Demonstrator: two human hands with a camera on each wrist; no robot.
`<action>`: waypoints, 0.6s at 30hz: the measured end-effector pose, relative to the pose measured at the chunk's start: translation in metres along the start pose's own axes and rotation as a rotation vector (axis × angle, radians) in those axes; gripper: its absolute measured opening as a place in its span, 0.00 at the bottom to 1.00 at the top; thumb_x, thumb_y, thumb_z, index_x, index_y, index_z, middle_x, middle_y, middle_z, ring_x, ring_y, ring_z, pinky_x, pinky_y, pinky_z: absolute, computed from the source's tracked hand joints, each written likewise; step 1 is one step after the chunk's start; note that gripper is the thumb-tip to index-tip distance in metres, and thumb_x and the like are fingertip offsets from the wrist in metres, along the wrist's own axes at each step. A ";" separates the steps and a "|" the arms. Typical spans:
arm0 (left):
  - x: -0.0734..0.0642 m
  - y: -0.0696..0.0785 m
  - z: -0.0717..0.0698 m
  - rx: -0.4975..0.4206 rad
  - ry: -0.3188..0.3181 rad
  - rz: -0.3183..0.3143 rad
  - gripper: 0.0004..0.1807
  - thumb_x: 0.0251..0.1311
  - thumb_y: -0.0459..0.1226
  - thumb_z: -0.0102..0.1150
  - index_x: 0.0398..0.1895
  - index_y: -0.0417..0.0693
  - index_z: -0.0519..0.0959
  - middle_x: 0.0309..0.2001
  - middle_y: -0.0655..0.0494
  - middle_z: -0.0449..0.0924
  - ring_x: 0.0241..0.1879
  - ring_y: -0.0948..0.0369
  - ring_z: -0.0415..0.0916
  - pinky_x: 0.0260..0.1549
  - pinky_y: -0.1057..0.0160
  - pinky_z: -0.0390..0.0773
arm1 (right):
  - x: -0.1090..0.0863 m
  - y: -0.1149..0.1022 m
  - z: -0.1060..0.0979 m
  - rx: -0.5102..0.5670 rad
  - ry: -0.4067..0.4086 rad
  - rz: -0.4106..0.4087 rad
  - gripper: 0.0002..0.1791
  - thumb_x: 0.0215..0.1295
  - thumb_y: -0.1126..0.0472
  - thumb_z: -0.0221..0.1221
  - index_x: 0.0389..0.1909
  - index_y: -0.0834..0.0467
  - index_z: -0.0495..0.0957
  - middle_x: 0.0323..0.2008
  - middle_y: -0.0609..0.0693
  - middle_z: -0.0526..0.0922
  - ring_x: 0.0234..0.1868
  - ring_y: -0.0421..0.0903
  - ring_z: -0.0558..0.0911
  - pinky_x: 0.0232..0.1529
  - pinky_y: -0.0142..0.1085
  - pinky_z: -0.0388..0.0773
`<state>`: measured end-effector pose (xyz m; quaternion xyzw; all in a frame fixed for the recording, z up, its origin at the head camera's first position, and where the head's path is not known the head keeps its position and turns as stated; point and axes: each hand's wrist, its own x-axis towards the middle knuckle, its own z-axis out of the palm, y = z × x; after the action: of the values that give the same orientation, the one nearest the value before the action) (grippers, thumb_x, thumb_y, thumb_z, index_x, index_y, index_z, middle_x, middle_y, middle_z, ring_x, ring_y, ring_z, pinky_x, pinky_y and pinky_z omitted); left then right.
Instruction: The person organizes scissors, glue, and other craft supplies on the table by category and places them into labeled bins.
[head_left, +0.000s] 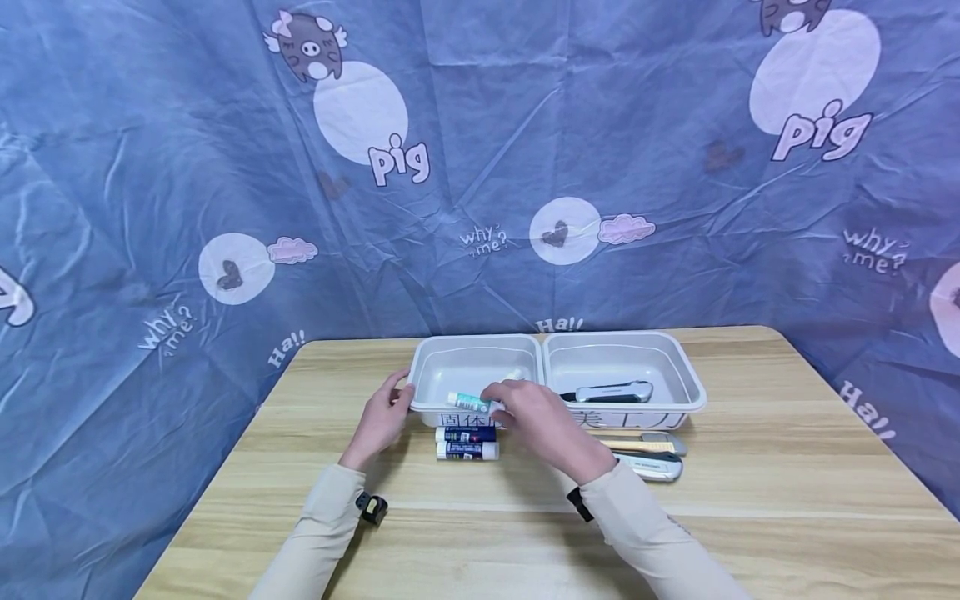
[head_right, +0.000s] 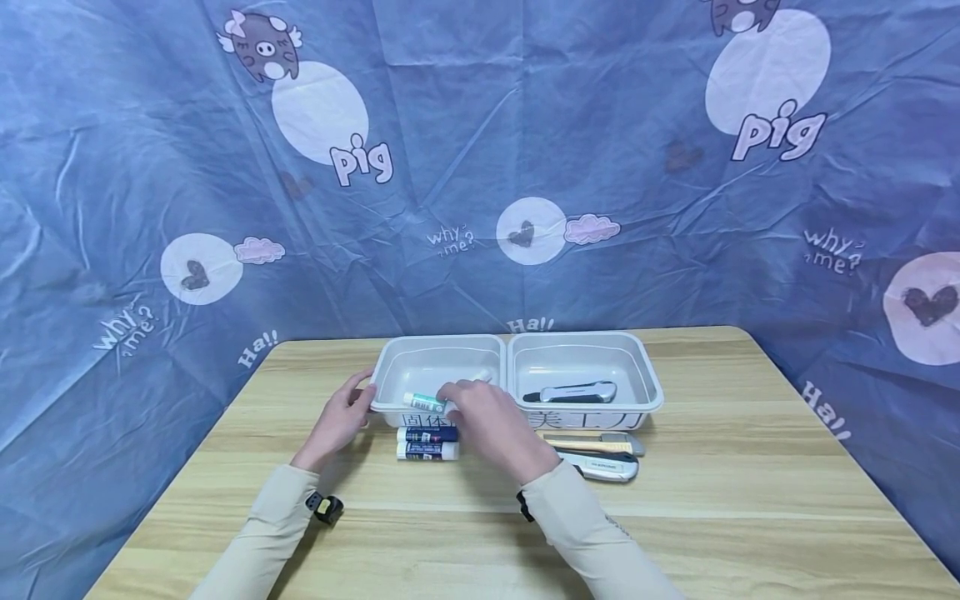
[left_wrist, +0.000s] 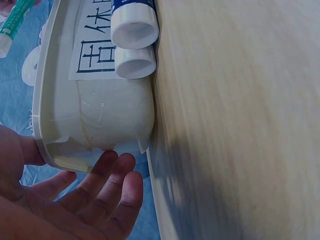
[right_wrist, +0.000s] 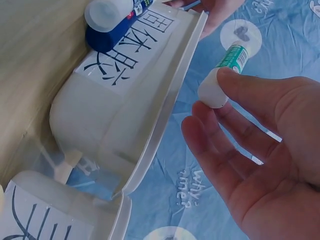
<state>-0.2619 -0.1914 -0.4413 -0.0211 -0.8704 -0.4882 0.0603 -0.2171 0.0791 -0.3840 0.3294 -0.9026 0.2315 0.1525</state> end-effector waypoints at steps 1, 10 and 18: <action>0.000 0.000 0.000 -0.001 0.000 -0.001 0.25 0.78 0.40 0.48 0.74 0.44 0.68 0.46 0.39 0.85 0.42 0.51 0.84 0.48 0.52 0.82 | 0.000 0.000 -0.001 0.003 0.006 0.004 0.16 0.60 0.68 0.71 0.48 0.54 0.85 0.44 0.47 0.89 0.44 0.45 0.87 0.47 0.41 0.84; 0.000 0.001 0.000 0.000 -0.002 -0.007 0.25 0.78 0.40 0.48 0.74 0.45 0.68 0.46 0.39 0.85 0.42 0.50 0.85 0.47 0.52 0.81 | 0.001 0.006 -0.009 0.052 0.029 0.098 0.14 0.63 0.66 0.69 0.49 0.53 0.85 0.45 0.46 0.89 0.45 0.44 0.86 0.49 0.42 0.83; 0.000 0.001 -0.001 0.011 -0.003 -0.013 0.25 0.78 0.41 0.48 0.74 0.45 0.68 0.46 0.40 0.85 0.42 0.51 0.84 0.44 0.57 0.80 | 0.001 0.011 -0.010 0.044 0.066 0.113 0.14 0.62 0.67 0.69 0.49 0.54 0.85 0.47 0.49 0.89 0.47 0.47 0.87 0.50 0.45 0.83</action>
<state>-0.2613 -0.1915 -0.4402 -0.0159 -0.8733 -0.4836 0.0560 -0.2243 0.0910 -0.3787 0.2734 -0.9089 0.2705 0.1615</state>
